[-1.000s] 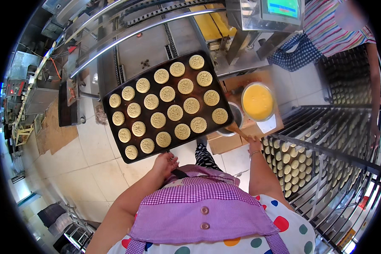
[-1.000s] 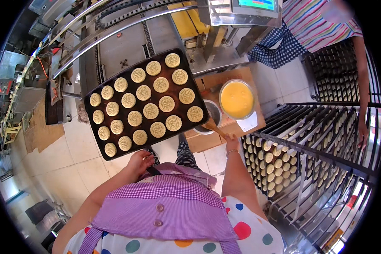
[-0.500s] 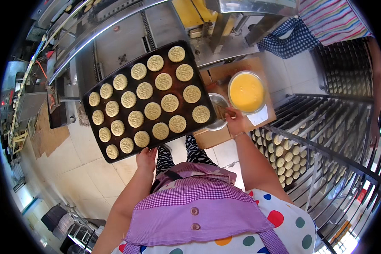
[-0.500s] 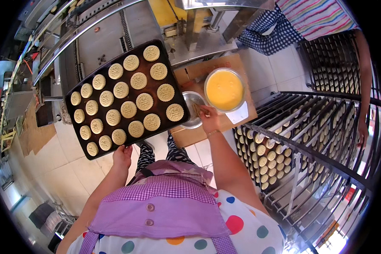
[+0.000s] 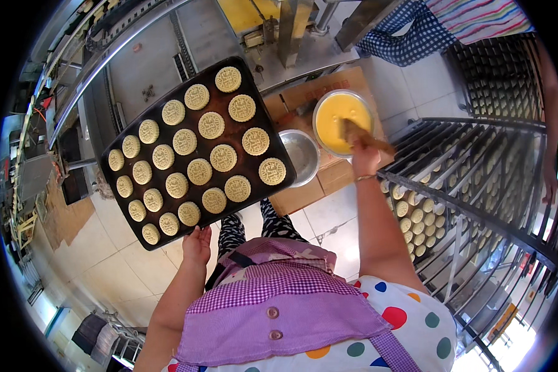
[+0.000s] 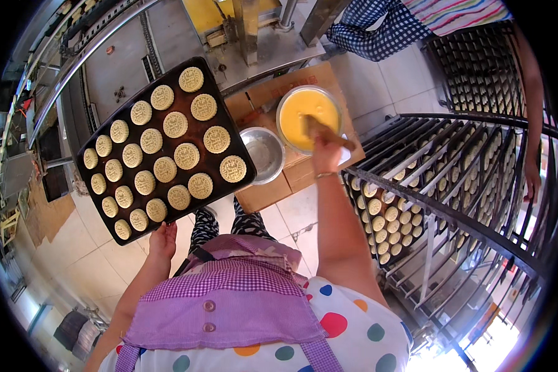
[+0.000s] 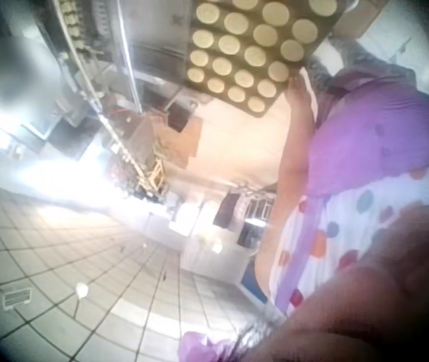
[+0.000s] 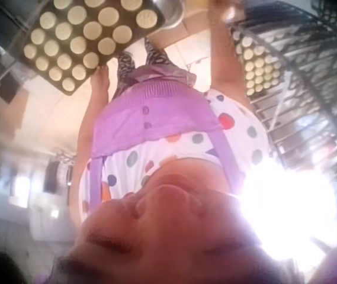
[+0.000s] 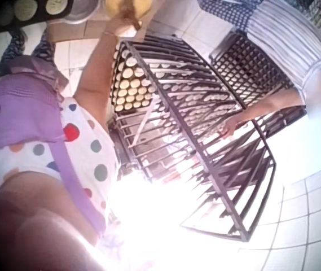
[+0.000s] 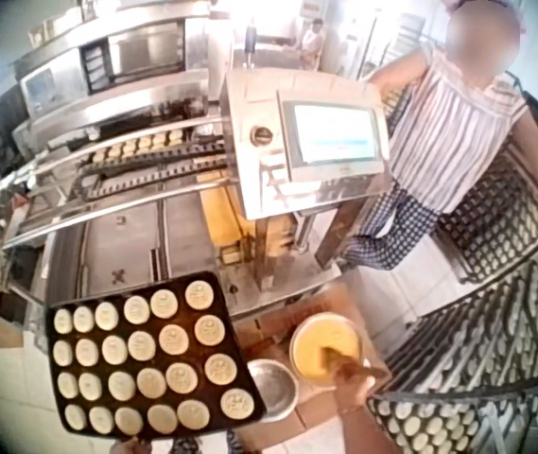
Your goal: The person brushes a yellow liquid onto several rows of cookies on a large tray using a handheld brush, then moves the tray to a vertical rack before preparing more cookies.
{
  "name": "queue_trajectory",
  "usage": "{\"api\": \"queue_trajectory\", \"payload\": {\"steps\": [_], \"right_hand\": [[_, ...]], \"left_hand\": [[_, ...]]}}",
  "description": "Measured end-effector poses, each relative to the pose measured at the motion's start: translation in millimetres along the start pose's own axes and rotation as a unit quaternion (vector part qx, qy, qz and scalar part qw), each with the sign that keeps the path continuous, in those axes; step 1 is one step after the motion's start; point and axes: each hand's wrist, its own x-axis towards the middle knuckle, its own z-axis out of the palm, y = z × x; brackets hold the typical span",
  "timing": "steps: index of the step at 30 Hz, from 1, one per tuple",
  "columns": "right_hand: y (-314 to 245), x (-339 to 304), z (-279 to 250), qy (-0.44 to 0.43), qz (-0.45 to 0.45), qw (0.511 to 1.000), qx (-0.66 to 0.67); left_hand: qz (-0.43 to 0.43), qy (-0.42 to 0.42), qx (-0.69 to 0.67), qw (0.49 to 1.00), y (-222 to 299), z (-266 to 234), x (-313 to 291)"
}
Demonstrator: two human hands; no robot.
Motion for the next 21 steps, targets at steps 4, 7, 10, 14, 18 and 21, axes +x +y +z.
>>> {"api": "queue_trajectory", "payload": {"steps": [4, 7, 10, 14, 18, 21], "right_hand": [[16.0, 43.5, -26.8, 0.101, 0.036, 0.981, -0.161], [22.6, 50.5, -20.5, 0.149, -0.069, 0.986, -0.037], [52.1, 56.6, -9.5, 0.09, -0.026, 0.962, -0.257], [25.5, 36.4, -1.4, 0.061, 0.206, 0.907, 0.362], [-5.3, 11.8, 3.7, 0.064, 0.203, 0.888, 0.408], [-14.6, -13.2, 16.4, 0.031, 0.08, 0.962, 0.26]], "left_hand": [[-0.012, -0.003, -0.009, 1.0, 1.6, 2.1, 0.1], [-0.019, -0.009, -0.011, 1.0, 2.6, 1.0, 0.1], [-0.025, -0.005, -0.01, 1.0, 3.9, 2.0, -1.1], [-0.018, -0.005, -0.002, 1.0, 5.9, 10.8, -11.4], [0.014, 0.01, 0.004, 1.0, 2.1, 16.7, -19.1], [-0.004, 0.0, 0.015, 1.0, 3.0, 16.4, -17.1]]}}
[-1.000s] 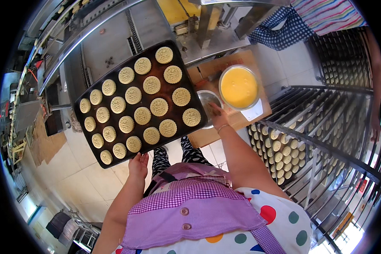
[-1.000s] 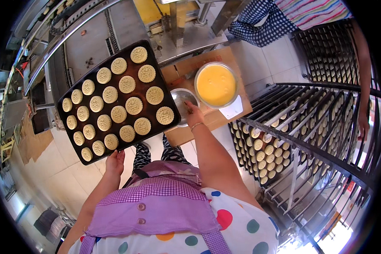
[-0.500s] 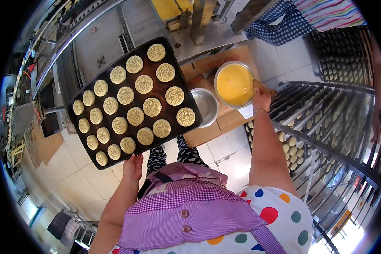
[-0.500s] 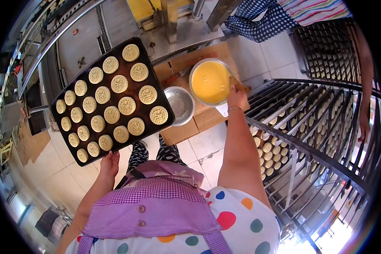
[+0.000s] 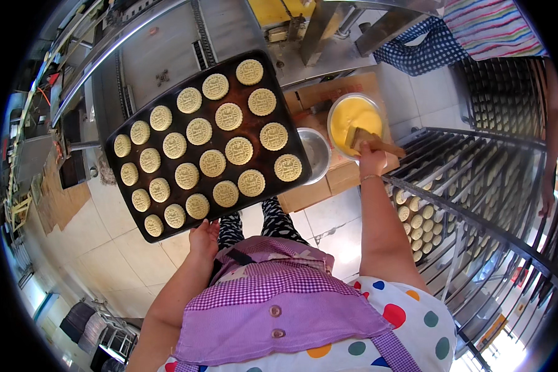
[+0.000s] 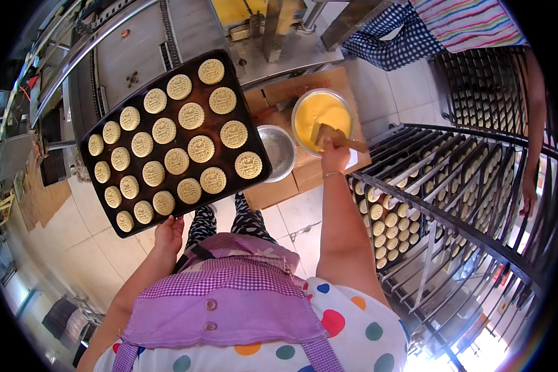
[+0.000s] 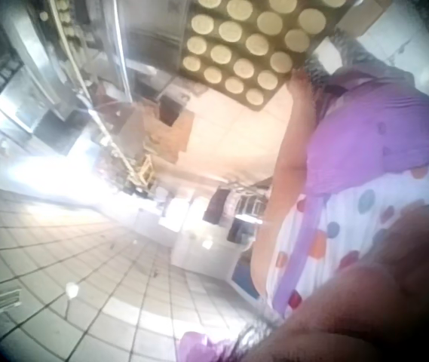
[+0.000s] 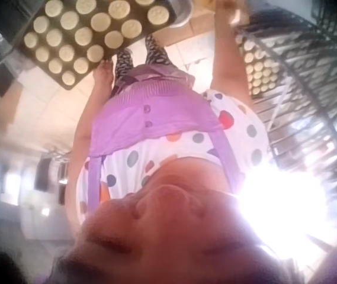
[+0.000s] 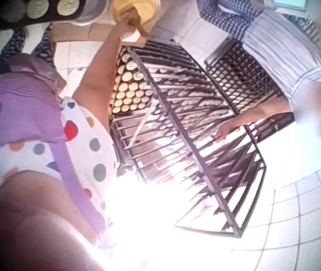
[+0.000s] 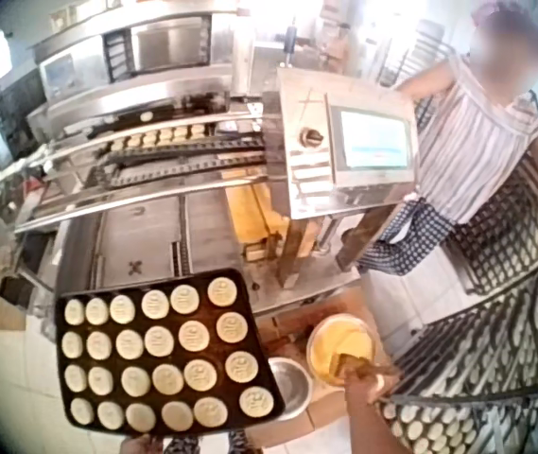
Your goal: The person brushes a yellow liquid onto several rows of cookies on a large tray using a handheld brush, then moves the tray to a vertical rack before preparing more cookies.
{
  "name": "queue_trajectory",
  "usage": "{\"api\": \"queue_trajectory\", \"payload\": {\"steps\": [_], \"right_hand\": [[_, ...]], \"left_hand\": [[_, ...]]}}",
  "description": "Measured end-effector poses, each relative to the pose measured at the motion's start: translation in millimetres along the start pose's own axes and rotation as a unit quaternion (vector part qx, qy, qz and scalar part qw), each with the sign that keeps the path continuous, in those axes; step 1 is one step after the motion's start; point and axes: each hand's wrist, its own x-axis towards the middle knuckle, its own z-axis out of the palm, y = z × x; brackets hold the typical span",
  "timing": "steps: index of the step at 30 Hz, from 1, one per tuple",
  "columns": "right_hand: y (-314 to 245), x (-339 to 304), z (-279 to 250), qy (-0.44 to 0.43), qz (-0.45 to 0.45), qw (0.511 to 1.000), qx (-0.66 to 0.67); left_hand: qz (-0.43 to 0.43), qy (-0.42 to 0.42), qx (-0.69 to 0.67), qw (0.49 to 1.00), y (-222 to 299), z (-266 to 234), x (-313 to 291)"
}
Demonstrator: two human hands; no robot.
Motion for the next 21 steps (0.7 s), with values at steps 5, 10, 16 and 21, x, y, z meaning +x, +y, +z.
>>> {"api": "queue_trajectory", "payload": {"steps": [5, 10, 16, 21], "right_hand": [[-0.4, -35.6, 4.1, -0.087, -0.132, 0.92, -0.36], [-60.1, -71.0, 8.7, -0.069, 0.093, 0.993, 0.002], [-117.1, -146.7, 161.5, -0.271, 0.09, 0.945, 0.159], [-145.5, -232.9, 319.6, -0.358, 0.061, 0.916, 0.171]], "left_hand": [[-0.041, 0.015, -0.011, 0.999, -3.0, -9.0, 2.2], [-0.15, -0.063, 0.069, 0.984, 18.7, -30.6, -7.0], [-0.104, -0.106, 0.26, 0.954, 62.3, -77.6, -19.7], [-0.036, -0.083, 0.237, 0.967, 91.9, -119.4, -10.1]]}}
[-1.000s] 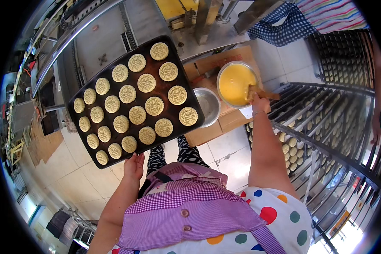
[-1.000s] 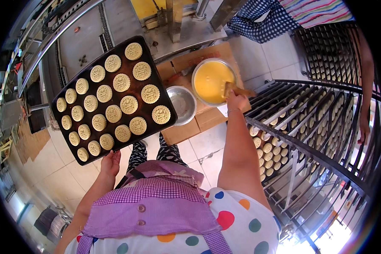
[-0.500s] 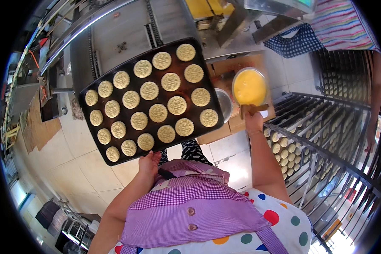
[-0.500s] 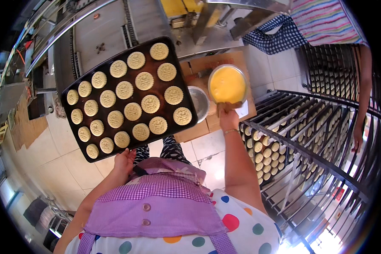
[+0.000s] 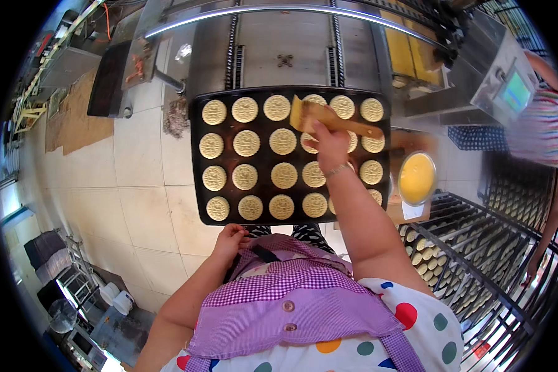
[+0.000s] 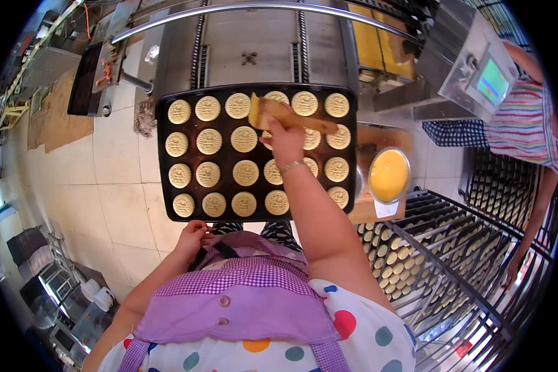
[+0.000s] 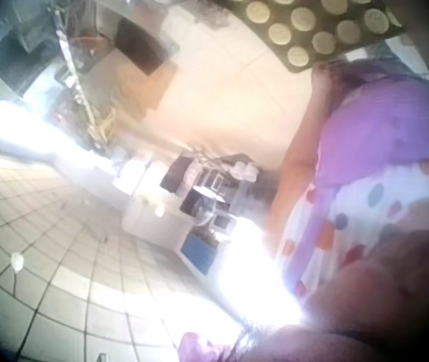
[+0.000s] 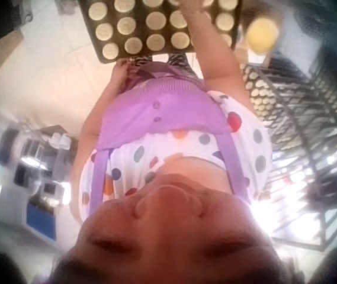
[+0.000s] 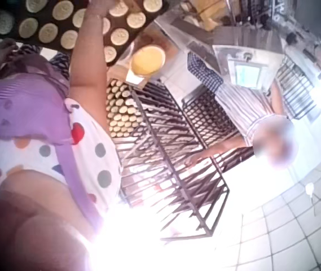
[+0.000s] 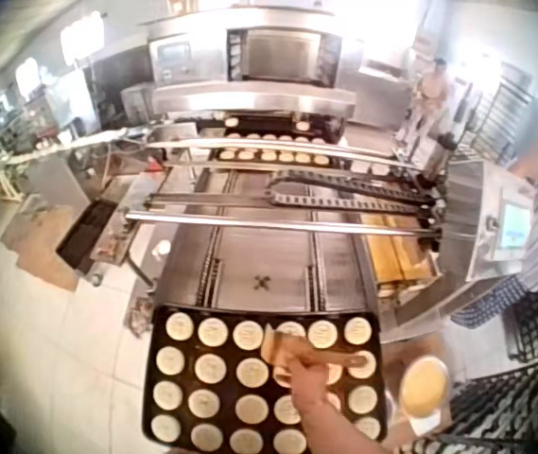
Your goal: The person brushes a yellow liquid onto several rows of cookies on a large tray using a handheld brush, then moves the tray to a vertical rack before preparing more cookies.
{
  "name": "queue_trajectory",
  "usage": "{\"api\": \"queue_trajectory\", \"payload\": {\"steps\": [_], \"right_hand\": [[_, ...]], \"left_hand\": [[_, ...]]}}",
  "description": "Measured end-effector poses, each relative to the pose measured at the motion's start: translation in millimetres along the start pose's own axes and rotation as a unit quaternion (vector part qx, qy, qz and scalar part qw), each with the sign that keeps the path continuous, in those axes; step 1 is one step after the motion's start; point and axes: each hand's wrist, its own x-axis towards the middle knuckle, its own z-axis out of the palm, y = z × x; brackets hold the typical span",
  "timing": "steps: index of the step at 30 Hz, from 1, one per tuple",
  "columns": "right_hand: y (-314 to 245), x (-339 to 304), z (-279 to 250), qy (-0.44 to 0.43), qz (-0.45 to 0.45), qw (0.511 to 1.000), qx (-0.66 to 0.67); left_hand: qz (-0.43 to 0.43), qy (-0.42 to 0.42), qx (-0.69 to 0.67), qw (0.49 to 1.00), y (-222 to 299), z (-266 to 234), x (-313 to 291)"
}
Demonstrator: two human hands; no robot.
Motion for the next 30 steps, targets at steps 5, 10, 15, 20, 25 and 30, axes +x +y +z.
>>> {"api": "queue_trajectory", "payload": {"steps": [5, 10, 15, 20, 25, 30], "right_hand": [[37.2, 34.6, 52.8, -0.012, -0.038, 0.992, -0.121], [-19.1, 56.5, -18.7, 0.171, -0.057, 0.913, -0.365], [-0.8, 66.1, -24.8, 0.143, -0.083, 0.919, -0.358], [70.4, 14.6, 138.4, -0.056, -0.059, 0.979, -0.185], [85.1, 50.9, 91.4, 0.069, -0.142, 0.933, -0.324], [3.1, 66.4, -47.5, 0.235, -0.173, 0.851, -0.437]], "left_hand": [[0.015, 0.026, 0.002, 1.0, 7.5, -40.8, -4.4], [0.011, 0.041, -0.026, 0.999, -1.4, -81.6, -2.3], [0.002, 0.038, -0.021, 0.999, -5.7, -112.8, 6.5], [0.027, 0.036, -0.016, 0.999, 12.3, -113.3, 6.5], [0.039, 0.031, 0.024, 0.998, 5.5, -121.5, 10.3], [-0.015, 0.047, 0.018, 0.999, -14.3, -139.8, 7.2]]}}
